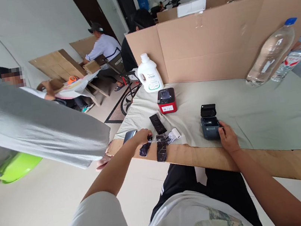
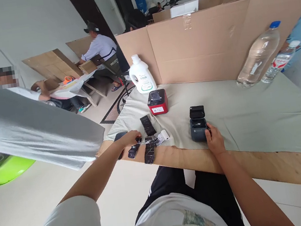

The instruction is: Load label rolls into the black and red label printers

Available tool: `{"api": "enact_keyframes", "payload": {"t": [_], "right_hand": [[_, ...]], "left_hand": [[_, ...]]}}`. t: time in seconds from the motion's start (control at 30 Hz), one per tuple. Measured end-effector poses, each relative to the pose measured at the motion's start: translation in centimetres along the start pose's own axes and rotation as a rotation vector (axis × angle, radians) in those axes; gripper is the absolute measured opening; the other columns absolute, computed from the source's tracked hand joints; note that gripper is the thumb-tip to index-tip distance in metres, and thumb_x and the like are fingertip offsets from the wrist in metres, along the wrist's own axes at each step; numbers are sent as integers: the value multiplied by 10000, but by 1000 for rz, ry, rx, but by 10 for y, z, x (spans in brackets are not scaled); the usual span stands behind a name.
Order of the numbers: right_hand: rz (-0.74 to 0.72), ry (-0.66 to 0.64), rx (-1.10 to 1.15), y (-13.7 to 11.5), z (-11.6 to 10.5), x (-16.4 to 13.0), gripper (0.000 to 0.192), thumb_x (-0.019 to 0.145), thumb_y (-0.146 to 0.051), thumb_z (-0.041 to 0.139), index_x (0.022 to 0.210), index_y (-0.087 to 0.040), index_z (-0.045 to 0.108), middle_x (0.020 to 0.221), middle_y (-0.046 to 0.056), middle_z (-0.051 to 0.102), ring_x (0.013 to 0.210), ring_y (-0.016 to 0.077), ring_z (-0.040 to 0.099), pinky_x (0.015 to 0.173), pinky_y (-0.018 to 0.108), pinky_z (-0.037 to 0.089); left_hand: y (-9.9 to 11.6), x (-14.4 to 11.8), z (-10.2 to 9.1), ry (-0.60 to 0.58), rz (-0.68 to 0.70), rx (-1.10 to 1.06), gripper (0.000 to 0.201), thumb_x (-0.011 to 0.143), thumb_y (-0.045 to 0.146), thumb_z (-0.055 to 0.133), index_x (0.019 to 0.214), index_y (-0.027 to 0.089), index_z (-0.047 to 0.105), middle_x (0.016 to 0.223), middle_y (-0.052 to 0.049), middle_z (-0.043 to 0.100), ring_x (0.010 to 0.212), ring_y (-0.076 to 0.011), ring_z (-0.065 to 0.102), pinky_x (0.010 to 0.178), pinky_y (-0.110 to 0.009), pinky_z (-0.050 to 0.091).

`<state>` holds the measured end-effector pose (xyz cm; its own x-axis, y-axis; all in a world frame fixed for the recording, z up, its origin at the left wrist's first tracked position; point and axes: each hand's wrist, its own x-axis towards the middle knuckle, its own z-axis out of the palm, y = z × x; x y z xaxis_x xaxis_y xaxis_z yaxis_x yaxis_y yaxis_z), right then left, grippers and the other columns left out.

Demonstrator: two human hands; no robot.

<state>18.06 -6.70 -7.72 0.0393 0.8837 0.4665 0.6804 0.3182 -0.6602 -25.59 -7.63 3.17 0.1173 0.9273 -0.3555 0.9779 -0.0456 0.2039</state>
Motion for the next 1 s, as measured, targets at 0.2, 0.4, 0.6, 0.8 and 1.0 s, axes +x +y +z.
{"api": "enact_keyframes", "payload": {"t": [0.2, 0.4, 0.6, 0.8, 1.0], "right_hand": [[2, 5, 4, -7, 0, 0, 501, 905, -486, 372, 1254, -155, 511, 1130, 143, 615, 1022, 250, 571, 903, 451, 467], [40, -2, 34, -13, -2, -1, 494, 875, -490, 444, 1210, -137, 525, 1057, 130, 621, 874, 221, 592, 834, 407, 495], [-22, 35, 18, -14, -3, -1, 520, 831, -445, 508, 1241, -127, 481, 1066, 134, 584, 870, 222, 568, 799, 400, 504], [-201, 105, -16, -19, -7, -3, 415, 767, -275, 578, 1173, -187, 576, 1097, 116, 524, 1013, 246, 510, 869, 406, 490], [-227, 86, -45, -24, -8, -5, 317, 781, -139, 527, 1051, -225, 670, 1033, 84, 553, 967, 211, 520, 871, 371, 491]], "left_hand": [[18, -2, -46, -137, 14, -61, 246, 564, 121, 630, 795, 207, 635, 733, 19, 603, 754, -177, 568, 679, -227, 388], [140, 31, -81, -272, 307, -393, 400, 613, 253, 719, 1002, 183, 657, 801, -4, 629, 823, -172, 577, 735, -235, 431], [258, 93, -39, -227, 570, -255, 347, 661, 213, 674, 1004, 166, 663, 883, -31, 672, 808, -170, 611, 695, -224, 461], [296, 117, -17, -100, 471, 268, 389, 687, 203, 634, 1074, 171, 649, 1046, -66, 682, 960, -217, 622, 767, -239, 471], [298, 114, -1, 30, 381, 232, 410, 718, 197, 618, 1127, 195, 593, 1084, -75, 663, 961, -220, 624, 755, -264, 487]]}}
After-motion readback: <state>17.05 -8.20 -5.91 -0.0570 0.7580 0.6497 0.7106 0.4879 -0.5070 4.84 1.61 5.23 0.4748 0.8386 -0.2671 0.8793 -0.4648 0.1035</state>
